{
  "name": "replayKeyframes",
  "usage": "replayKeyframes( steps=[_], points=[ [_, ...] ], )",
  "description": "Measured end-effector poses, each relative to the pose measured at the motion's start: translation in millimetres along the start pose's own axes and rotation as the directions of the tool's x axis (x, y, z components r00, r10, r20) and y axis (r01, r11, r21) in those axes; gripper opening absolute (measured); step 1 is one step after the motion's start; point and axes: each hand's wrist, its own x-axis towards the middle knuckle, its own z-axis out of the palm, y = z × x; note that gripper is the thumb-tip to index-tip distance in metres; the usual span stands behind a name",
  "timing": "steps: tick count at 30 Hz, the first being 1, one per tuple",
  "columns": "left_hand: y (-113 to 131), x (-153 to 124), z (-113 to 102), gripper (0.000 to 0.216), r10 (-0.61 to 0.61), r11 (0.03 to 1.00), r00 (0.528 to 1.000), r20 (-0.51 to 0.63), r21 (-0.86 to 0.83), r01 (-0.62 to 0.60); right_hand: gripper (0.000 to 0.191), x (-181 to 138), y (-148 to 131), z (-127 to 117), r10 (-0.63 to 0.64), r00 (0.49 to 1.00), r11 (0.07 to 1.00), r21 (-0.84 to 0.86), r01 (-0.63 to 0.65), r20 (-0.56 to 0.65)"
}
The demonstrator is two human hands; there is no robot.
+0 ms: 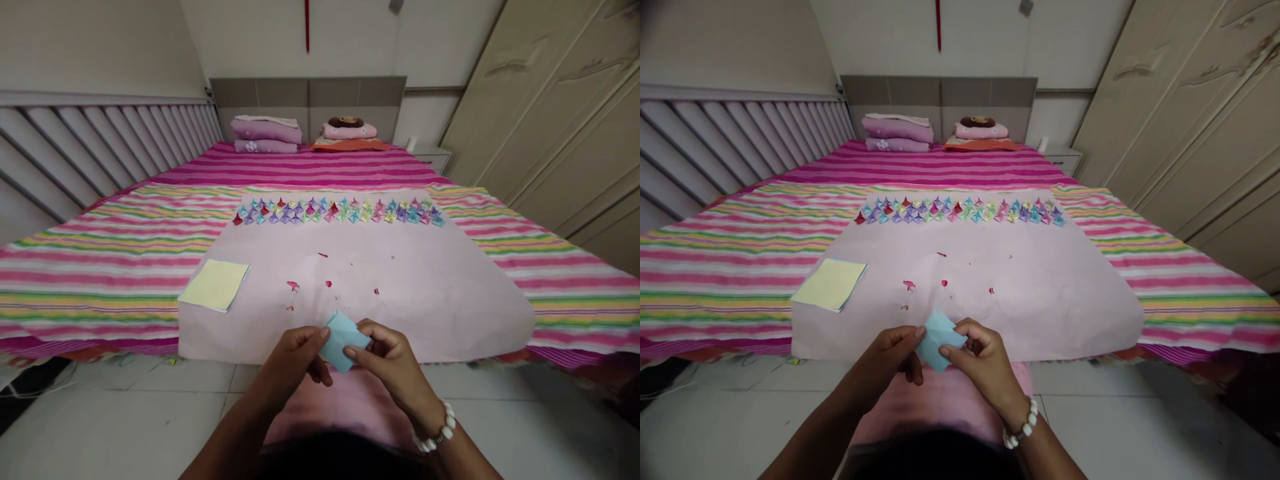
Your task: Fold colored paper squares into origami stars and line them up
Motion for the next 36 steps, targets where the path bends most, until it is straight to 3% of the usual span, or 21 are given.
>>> replayKeyframes(
  steps=[10,16,19,21,23,27,33,36],
  points=[
    [1.1,-1.0,0.9,0.041,-0.048,0.998,0.998,-0.035,-0.053,0.046,0.016,-0.5,-2.2,2.1,-0.088,0.996,0.995,-0.043,0.089,0.026],
    [-0.7,-2.6,-1.2,0.035,-0.047,0.992,0.999,-0.013,-0.118,0.045,0.017,-0.9,0.4,0.5,-0.01,1.0,1.0,0.008,0.01,0.023],
    [-1.1,-4.1,-1.7,0.025,0.011,0.992,0.999,0.039,-0.125,-0.006,0.018,-1.2,1.5,0.0,0.002,1.0,1.0,0.025,-0.003,0.005],
    [-1.5,-5.0,-0.7,0.032,0.033,0.994,0.998,0.051,-0.104,-0.028,0.018,-1.0,1.9,-0.4,0.004,1.0,0.999,0.048,-0.004,-0.009],
    [-2.5,-5.4,1.5,0.044,0.039,0.997,0.999,0.007,-0.061,-0.038,0.017,-0.6,2.5,-0.6,-0.007,1.0,0.997,0.077,0.008,-0.021],
    [-5.8,-5.3,6.6,0.045,0.111,0.993,0.989,-0.102,0.046,-0.106,0.01,0.0,5.0,-1.0,-0.086,0.996,0.99,0.113,0.089,-0.029],
    [-8.6,-7.4,5.9,0.069,0.337,0.937,0.922,-0.189,0.16,-0.309,0.007,-1.5,7.7,-4.4,-0.22,0.975,0.97,0.096,0.221,-0.027],
    [-12.3,-8.6,2.3,0.072,0.408,0.903,0.893,-0.189,0.226,-0.365,0.007,-1.9,6.1,-6.0,-0.264,0.964,0.962,0.063,0.266,-0.03]
  ],
)
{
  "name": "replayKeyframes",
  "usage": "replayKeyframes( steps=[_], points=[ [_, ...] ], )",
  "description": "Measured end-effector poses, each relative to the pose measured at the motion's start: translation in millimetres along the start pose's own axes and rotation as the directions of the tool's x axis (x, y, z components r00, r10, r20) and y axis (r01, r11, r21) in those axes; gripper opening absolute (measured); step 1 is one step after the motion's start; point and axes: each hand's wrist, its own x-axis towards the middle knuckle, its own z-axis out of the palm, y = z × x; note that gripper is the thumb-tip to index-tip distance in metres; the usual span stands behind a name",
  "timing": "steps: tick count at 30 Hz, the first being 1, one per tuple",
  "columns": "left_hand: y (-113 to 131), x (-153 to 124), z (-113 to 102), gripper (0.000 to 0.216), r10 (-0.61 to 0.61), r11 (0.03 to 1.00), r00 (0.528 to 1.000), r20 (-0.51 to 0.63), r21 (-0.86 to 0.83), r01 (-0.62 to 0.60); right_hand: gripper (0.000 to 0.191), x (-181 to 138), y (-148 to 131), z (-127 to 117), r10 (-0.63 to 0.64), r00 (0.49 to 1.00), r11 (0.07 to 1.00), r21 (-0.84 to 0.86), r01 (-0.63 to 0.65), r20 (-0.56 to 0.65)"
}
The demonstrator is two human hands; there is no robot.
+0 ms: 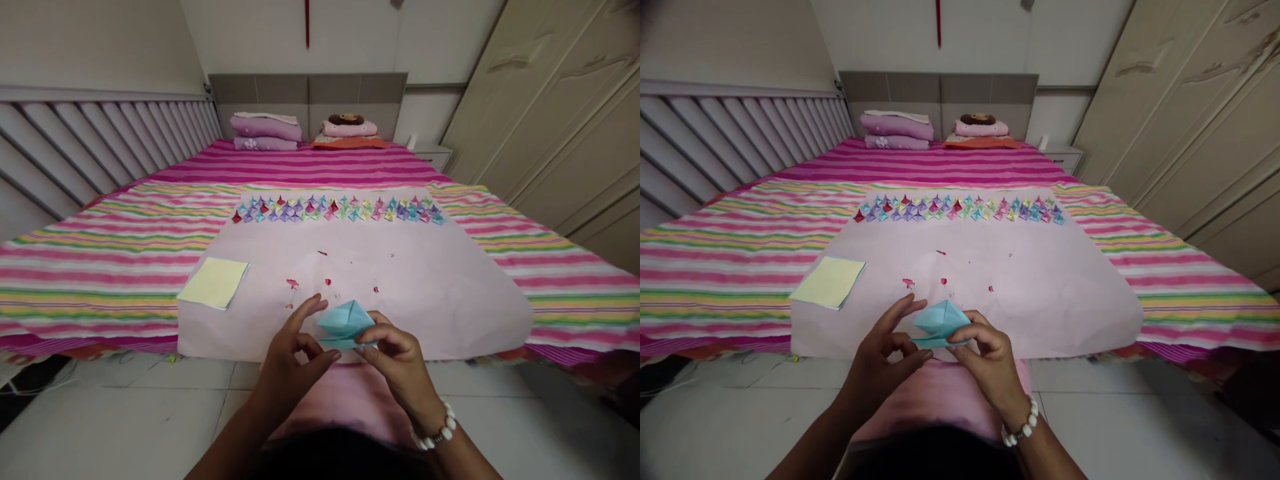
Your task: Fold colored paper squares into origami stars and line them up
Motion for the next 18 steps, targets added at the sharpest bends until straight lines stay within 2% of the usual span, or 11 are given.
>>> replayKeyframes(
  steps=[6,8,11,14,18],
  points=[
    [-6.9,0.1,-2.4,0.039,0.206,0.977,0.978,0.043,0.051,-0.208,0.006,1.4,-1.9,0.3,-0.024,1.0,0.999,-0.031,0.024,0.0],
    [-5.8,1.3,-2.1,0.03,0.205,0.978,0.976,0.069,0.033,-0.208,0.008,1.2,-1.6,0.5,-0.023,1.0,0.999,-0.028,0.023,0.006],
    [-2.1,2.5,-2.4,0.021,0.186,0.983,0.981,0.049,-0.013,-0.185,0.01,0.5,-1.3,0.5,-0.028,1.0,0.999,-0.032,0.028,0.013],
    [0.1,3.4,-3.5,0.022,0.189,0.982,0.981,0.05,-0.019,-0.188,0.011,-0.3,-1.9,0.5,-0.031,0.999,0.999,-0.026,0.031,0.02],
    [-1.0,4.6,-4.4,0.028,0.267,0.963,0.96,0.084,0.013,-0.269,0.014,-0.4,-4.1,1.2,-0.04,0.999,0.999,-0.021,0.04,0.035]
  ],
)
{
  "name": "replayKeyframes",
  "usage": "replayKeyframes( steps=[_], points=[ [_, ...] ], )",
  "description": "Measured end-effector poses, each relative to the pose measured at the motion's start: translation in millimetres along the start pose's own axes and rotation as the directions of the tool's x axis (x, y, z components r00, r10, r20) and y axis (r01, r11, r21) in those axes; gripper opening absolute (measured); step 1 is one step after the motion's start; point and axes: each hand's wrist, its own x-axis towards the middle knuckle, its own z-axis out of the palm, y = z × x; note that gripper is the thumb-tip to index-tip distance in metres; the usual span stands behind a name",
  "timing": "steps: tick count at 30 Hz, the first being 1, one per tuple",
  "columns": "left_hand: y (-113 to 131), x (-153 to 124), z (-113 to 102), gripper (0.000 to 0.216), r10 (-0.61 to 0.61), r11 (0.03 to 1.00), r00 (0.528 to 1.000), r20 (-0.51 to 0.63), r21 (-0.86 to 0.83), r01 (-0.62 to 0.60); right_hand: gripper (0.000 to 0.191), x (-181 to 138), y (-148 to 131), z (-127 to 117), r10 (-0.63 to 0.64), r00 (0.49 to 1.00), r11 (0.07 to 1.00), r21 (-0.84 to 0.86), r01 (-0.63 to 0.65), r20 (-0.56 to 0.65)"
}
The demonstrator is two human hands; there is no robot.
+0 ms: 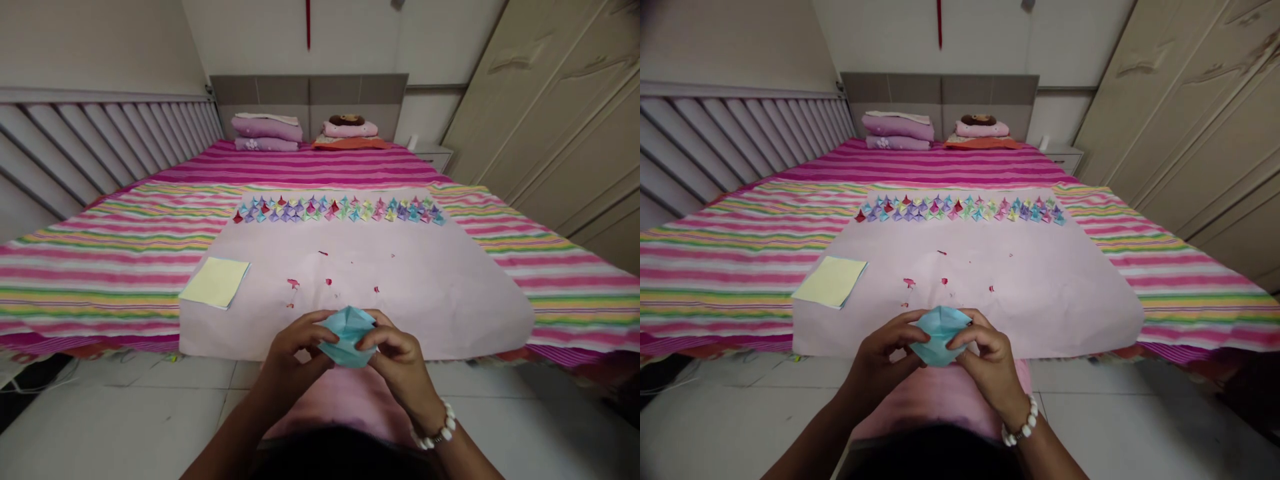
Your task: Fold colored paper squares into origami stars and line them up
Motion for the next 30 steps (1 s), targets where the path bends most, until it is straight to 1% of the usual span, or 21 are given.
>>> replayKeyframes(
  steps=[6,11,13,16,19,22,23,25,27,30],
  points=[
    [-2.0,0.7,0.4,0.024,0.083,0.996,0.994,0.067,-0.028,-0.081,0.018,-0.4,-1.5,1.4,-0.034,0.999,0.997,-0.065,0.035,0.013],
    [-3.7,2.3,1.7,0.025,0.057,0.998,0.997,0.052,-0.019,-0.056,0.023,0.3,-2.0,3.2,-0.069,0.997,0.984,-0.161,0.071,0.023],
    [-2.8,3.2,3.4,0.022,0.003,1.0,0.999,0.045,-0.006,-0.003,0.02,1.4,-2.7,4.1,-0.07,0.997,0.98,-0.184,0.072,0.017],
    [-0.1,4.5,6.5,0.02,-0.166,0.986,0.986,0.028,-0.03,0.167,0.012,3.2,-4.4,5.5,-0.016,1.0,0.979,-0.202,0.012,-0.014],
    [1.8,5.9,7.9,0.021,-0.36,0.923,0.932,0.048,-0.129,0.363,0.008,4.6,-6.6,6.9,0.093,0.995,0.985,-0.143,-0.097,-0.035],
    [1.4,7.3,7.3,0.025,-0.469,0.837,0.877,0.105,-0.264,0.479,0.009,5.3,-7.9,8.1,0.191,0.981,0.981,-0.034,-0.192,-0.029],
    [1.0,7.6,6.8,0.031,-0.486,0.817,0.867,0.11,-0.296,0.495,0.009,5.5,-7.9,8.4,0.216,0.976,0.976,-0.003,-0.216,-0.029],
    [0.8,7.4,5.7,0.048,-0.494,0.804,0.864,0.095,-0.328,0.496,0.009,5.7,-7.3,8.9,0.249,0.968,0.968,0.051,-0.247,-0.032],
    [1.5,6.5,4.5,0.061,-0.475,0.815,0.876,0.078,-0.335,0.472,0.009,5.7,-6.0,9.3,0.27,0.962,0.959,0.097,-0.265,-0.034],
    [2.8,4.8,2.3,0.07,-0.452,0.837,0.891,0.046,-0.325,0.441,0.01,5.2,-3.4,9.0,0.28,0.959,0.952,0.139,-0.271,-0.051]
  ],
)
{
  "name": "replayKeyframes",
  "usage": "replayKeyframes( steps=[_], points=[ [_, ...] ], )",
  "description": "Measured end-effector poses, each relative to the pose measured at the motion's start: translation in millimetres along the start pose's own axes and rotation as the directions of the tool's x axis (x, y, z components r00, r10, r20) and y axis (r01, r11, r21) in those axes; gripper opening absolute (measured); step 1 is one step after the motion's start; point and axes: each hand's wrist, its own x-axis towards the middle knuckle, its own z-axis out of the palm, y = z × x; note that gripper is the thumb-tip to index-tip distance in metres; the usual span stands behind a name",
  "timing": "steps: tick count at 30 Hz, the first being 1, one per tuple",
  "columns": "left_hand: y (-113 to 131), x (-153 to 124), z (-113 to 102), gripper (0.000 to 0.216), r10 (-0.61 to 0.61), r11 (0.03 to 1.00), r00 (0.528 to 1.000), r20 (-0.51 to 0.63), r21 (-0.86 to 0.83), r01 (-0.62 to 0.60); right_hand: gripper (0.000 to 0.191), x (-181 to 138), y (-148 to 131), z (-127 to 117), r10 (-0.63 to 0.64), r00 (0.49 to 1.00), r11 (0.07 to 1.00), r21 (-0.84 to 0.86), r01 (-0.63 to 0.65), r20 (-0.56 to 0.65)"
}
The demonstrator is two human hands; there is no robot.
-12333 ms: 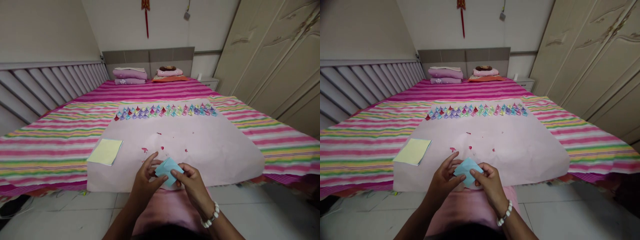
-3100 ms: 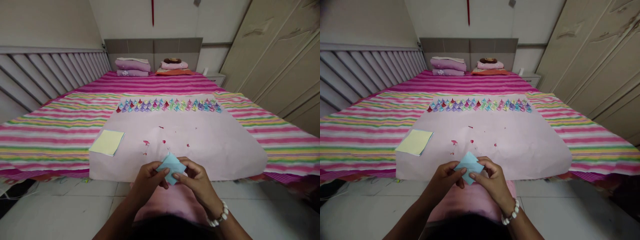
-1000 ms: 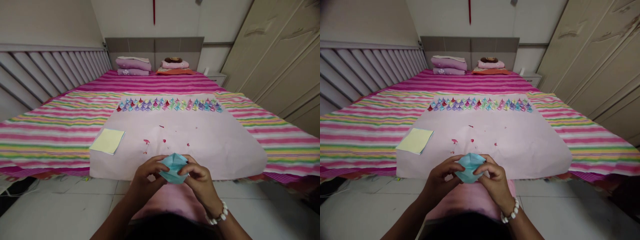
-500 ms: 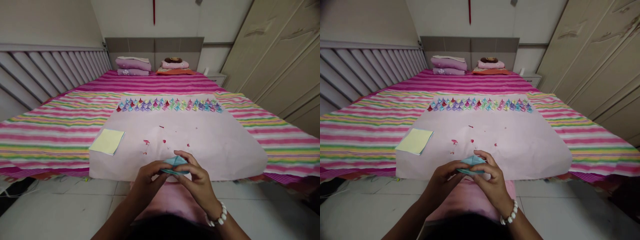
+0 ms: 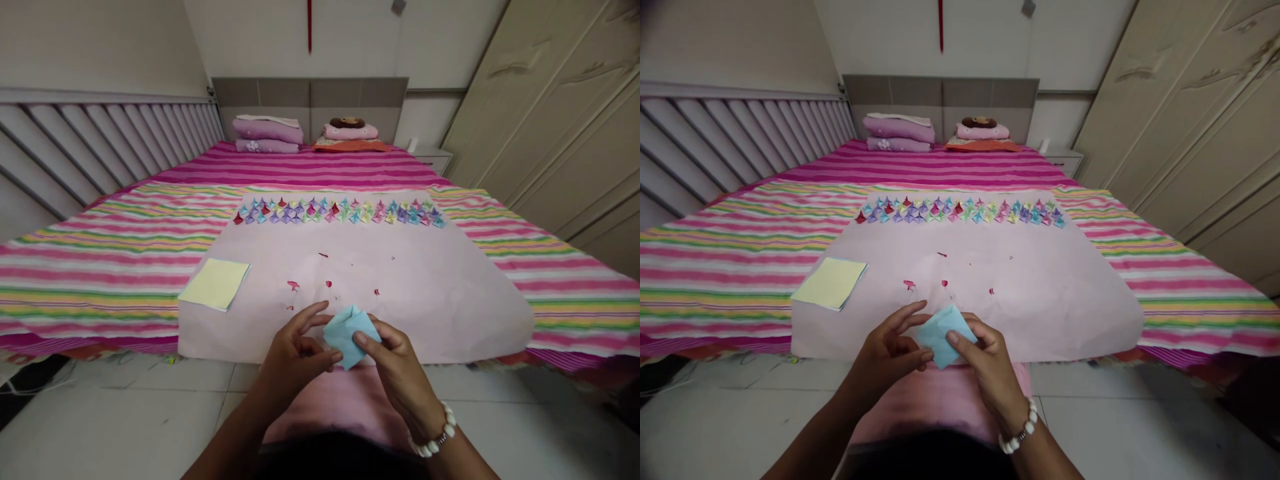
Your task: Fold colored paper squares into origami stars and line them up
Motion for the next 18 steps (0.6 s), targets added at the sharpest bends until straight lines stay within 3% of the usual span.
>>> replayKeyframes(
  steps=[3,8,12,14,18],
  points=[
    [-1.7,-0.7,-1.8,0.077,0.007,1.0,1.0,-0.028,0.031,-0.006,0.012,0.2,2.4,-1.6,-0.015,1.0,1.0,0.005,0.015,-0.024],
    [-11.1,0.7,-2.6,0.064,0.023,0.985,0.999,-0.049,0.171,-0.014,0.013,0.8,5.2,-3.5,-0.051,0.998,0.999,-0.011,0.05,-0.041],
    [-12.4,1.5,-3.3,0.059,0.306,0.877,0.952,-0.009,0.393,-0.278,0.014,2.6,5.4,-3.7,-0.07,0.996,0.997,-0.036,0.068,-0.05],
    [-9.5,1.7,-3.1,0.05,0.376,0.813,0.925,0.052,0.46,-0.356,0.014,3.2,5.0,-3.7,-0.067,0.997,0.997,-0.048,0.065,-0.043],
    [-3.9,1.5,0.0,0.021,0.257,0.845,0.963,0.076,0.467,-0.262,0.008,2.2,6.2,-3.6,-0.04,0.999,0.997,-0.066,0.038,-0.033]
  ],
)
